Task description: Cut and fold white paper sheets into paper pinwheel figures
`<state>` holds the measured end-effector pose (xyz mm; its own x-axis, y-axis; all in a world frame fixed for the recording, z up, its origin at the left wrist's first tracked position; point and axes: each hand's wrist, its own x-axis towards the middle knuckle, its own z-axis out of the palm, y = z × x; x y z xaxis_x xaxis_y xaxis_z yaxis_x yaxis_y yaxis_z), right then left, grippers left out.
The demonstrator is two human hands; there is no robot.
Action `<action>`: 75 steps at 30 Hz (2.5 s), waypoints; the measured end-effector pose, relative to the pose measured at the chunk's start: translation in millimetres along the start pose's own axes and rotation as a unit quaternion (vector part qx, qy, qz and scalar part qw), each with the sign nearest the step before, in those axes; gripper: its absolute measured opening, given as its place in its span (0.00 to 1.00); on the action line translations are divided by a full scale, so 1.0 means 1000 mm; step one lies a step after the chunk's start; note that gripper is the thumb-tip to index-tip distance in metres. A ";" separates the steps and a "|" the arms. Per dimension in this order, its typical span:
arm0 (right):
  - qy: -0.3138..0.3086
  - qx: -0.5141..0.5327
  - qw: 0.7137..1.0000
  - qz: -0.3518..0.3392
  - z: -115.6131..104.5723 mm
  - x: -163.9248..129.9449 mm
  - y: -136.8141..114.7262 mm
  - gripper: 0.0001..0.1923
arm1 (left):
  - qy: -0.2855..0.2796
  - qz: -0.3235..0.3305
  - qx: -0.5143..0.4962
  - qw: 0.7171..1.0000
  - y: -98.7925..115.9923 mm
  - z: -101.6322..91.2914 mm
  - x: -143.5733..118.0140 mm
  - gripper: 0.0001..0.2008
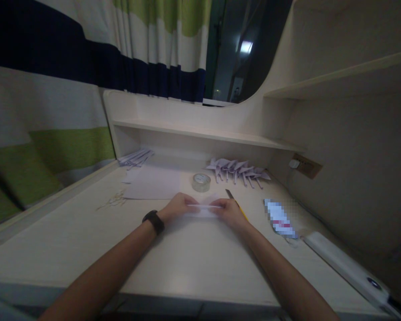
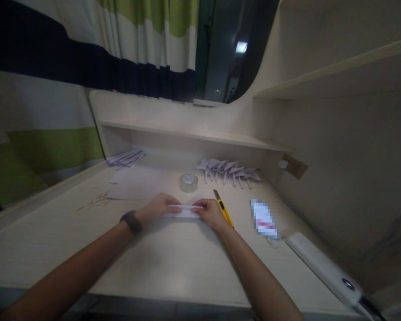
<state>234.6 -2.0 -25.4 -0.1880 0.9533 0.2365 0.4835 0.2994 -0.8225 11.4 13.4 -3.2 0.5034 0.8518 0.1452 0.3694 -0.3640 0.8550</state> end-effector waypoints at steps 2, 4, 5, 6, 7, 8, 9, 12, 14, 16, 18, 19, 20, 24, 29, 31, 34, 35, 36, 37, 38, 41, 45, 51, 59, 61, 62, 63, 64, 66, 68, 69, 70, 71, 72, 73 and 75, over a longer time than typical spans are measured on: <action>-0.001 0.000 1.000 -0.002 0.000 0.000 0.000 0.11 | -0.001 0.002 0.010 1.000 -0.001 0.000 0.001 0.15; -0.002 0.000 1.000 -0.008 0.000 0.001 0.003 0.11 | -0.002 0.014 0.025 1.000 -0.003 0.000 0.003 0.16; -0.003 -0.001 1.000 -0.011 0.000 0.002 0.005 0.11 | -0.003 0.024 0.034 0.999 -0.005 0.000 0.004 0.16; -0.005 -0.003 1.000 -0.013 -0.001 0.003 0.006 0.11 | -0.006 0.034 0.042 0.999 -0.006 -0.001 0.004 0.17; -0.007 -0.004 1.000 -0.013 -0.002 0.004 0.008 0.11 | -0.010 0.044 0.048 0.998 -0.006 -0.002 0.005 0.17; -0.010 -0.004 1.000 -0.011 -0.002 0.004 0.008 0.12 | -0.017 0.051 0.052 0.997 -0.006 -0.003 0.005 0.18; -0.016 -0.002 1.000 -0.008 -0.003 0.005 0.009 0.13 | -0.026 0.055 0.054 0.997 -0.006 -0.004 0.005 0.18; -0.030 0.023 0.999 0.016 -0.005 0.006 0.007 0.15 | -0.051 0.058 0.041 0.996 -0.003 -0.007 0.003 0.21; -0.033 0.051 0.998 0.035 -0.007 0.005 0.005 0.17 | -0.046 0.059 0.031 0.997 0.000 -0.009 0.001 0.19; -0.038 0.080 0.995 0.050 -0.008 0.004 0.002 0.18 | -0.032 0.057 0.030 0.997 0.000 -0.010 0.001 0.18; -0.051 0.103 0.992 0.059 -0.009 0.002 0.000 0.20 | -0.022 0.055 0.038 0.997 -0.002 -0.009 0.002 0.18; -0.057 0.113 0.990 0.062 -0.010 0.002 0.000 0.21 | -0.019 0.057 0.043 0.997 -0.003 -0.009 0.002 0.18; -0.062 0.122 0.989 0.063 -0.010 0.001 -0.001 0.21 | -0.014 0.061 0.048 0.997 -0.005 -0.009 0.003 0.18; -0.067 0.155 0.983 0.067 -0.011 0.001 0.000 0.22 | -0.007 0.074 0.057 0.996 -0.007 -0.009 0.004 0.18; -0.102 0.193 0.972 0.088 -0.013 -0.001 0.001 0.23 | -0.021 0.068 0.064 0.995 -0.003 -0.011 0.003 0.18; -0.117 0.208 0.967 0.092 -0.015 -0.002 0.000 0.23 | -0.016 0.063 0.075 0.995 -0.002 -0.012 0.003 0.18; -0.133 0.224 0.961 0.095 -0.017 -0.005 -0.005 0.22 | -0.014 0.061 0.081 0.995 -0.001 -0.012 0.003 0.18; -0.134 0.225 0.960 0.094 -0.018 -0.005 -0.006 0.22 | -0.014 0.060 0.077 0.995 -0.001 -0.011 0.003 0.18; -0.133 0.225 0.961 0.093 -0.018 -0.005 -0.007 0.22 | -0.013 0.060 0.070 0.996 -0.001 -0.011 0.003 0.18; -0.130 0.225 0.961 0.092 -0.018 -0.005 -0.007 0.22 | -0.010 0.060 0.061 0.996 -0.002 -0.010 0.003 0.17; -0.125 0.224 0.962 0.091 -0.017 -0.005 -0.007 0.22 | -0.005 0.059 0.049 0.997 -0.002 -0.010 0.003 0.17; -0.119 0.222 0.964 0.089 -0.016 -0.004 -0.006 0.23 | 0.007 0.047 0.011 0.999 -0.003 -0.009 0.002 0.17; -0.105 0.226 0.965 0.086 -0.014 -0.002 -0.004 0.23 | 0.006 0.028 -0.010 1.000 -0.002 -0.009 0.002 0.17; -0.045 0.232 0.968 0.082 -0.012 -0.001 -0.007 0.22 | 0.027 0.032 -0.013 0.999 0.001 -0.008 0.002 0.18; -0.035 0.200 0.976 0.075 -0.011 0.001 0.001 0.22 | 0.023 0.040 -0.001 0.999 -0.002 -0.007 0.002 0.16; -0.032 0.193 0.978 0.068 -0.011 0.001 0.001 0.21 | 0.024 0.041 -0.005 0.999 -0.003 -0.008 0.002 0.17; -0.032 0.190 0.979 0.065 -0.011 0.001 0.001 0.21 | 0.023 0.041 -0.008 0.999 -0.003 -0.008 0.002 0.18; -0.034 0.186 0.980 0.064 -0.011 0.001 0.001 0.21 | 0.021 0.041 -0.009 0.999 -0.003 -0.008 0.002 0.18; -0.035 0.182 0.981 0.063 -0.011 0.001 0.000 0.20 | 0.017 0.041 -0.011 0.999 -0.003 -0.008 0.001 0.18; -0.034 0.172 0.982 0.062 -0.011 0.000 -0.001 0.21 | 0.011 0.040 -0.015 0.999 -0.002 -0.009 0.001 0.18; -0.026 0.166 0.984 0.062 -0.010 0.000 -0.002 0.21 | 0.013 0.035 -0.020 0.999 -0.001 -0.008 0.000 0.18; -0.023 0.163 0.984 0.062 -0.010 0.000 -0.002 0.21 | 0.017 0.030 -0.021 0.999 0.000 -0.008 0.000 0.17; -0.022 0.160 0.985 0.061 -0.010 0.000 -0.001 0.21 | 0.020 0.025 -0.020 0.999 0.001 -0.008 0.000 0.17; -0.020 0.156 0.986 0.060 -0.010 0.000 -0.001 0.21 | 0.022 0.022 -0.018 0.999 0.002 -0.007 0.000 0.17; -0.019 0.150 0.987 0.058 -0.010 0.001 0.000 0.21 | 0.022 0.020 -0.013 0.999 0.003 -0.007 0.000 0.18; -0.019 0.143 0.988 0.056 -0.010 0.001 0.001 0.20 | 0.019 0.020 -0.006 1.000 0.004 -0.007 0.000 0.18; -0.021 0.133 0.990 0.052 -0.010 0.001 0.002 0.20 | 0.008 0.025 0.011 1.000 0.005 -0.008 0.000 0.18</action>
<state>244.0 0.4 -21.7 -0.1880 0.9739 0.1270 0.2605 0.1741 -0.9496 7.0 14.8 4.7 0.5087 0.8385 0.1953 0.3615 -0.4139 0.8355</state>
